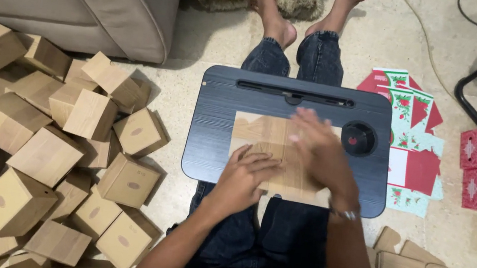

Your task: The person sits on the floor and folds flat cardboard pieces into small boxes. They fold the side flaps, tuck the top flaps, and place the finished boxes into a pile on the floor.

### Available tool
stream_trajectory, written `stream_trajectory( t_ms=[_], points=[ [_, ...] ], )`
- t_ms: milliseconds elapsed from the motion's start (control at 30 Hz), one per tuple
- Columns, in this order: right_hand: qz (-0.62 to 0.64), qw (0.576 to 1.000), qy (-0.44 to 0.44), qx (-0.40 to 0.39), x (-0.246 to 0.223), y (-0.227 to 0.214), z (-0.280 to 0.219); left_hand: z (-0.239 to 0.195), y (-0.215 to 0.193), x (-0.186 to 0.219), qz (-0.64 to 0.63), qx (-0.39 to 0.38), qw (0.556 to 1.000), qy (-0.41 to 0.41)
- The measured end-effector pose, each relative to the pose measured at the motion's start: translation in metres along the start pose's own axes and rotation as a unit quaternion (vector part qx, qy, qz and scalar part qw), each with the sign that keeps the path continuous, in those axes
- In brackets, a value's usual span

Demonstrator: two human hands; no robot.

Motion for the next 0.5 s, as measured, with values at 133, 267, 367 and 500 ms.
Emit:
stream_trajectory(
  t_ms=[133,267,367,500],
  points=[
    [0.12,0.935,-0.052,0.33,-0.03,-0.08,-0.049,0.039,-0.031,-0.009,0.031,0.089,0.996,0.006],
    [0.057,0.956,-0.11,0.267,-0.059,-0.04,-0.091,0.083,-0.056,-0.037,0.062,0.276,0.959,0.009],
    [-0.049,0.989,-0.108,0.09,-0.065,0.003,-0.101,0.091,-0.07,-0.038,0.094,0.363,0.927,0.015],
    [-0.147,0.981,-0.056,-0.111,-0.035,0.056,-0.112,0.062,-0.08,-0.01,0.047,0.354,0.934,0.031]
  ],
)
Point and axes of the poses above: each hand's wrist, its own z-axis towards the middle knuckle, its own y-axis out of the palm, x = y × z, the point moved 8 cm from there along z, towards the middle knuckle, and after that the axes turned 11 degrees about x, right-handed, at the moved point
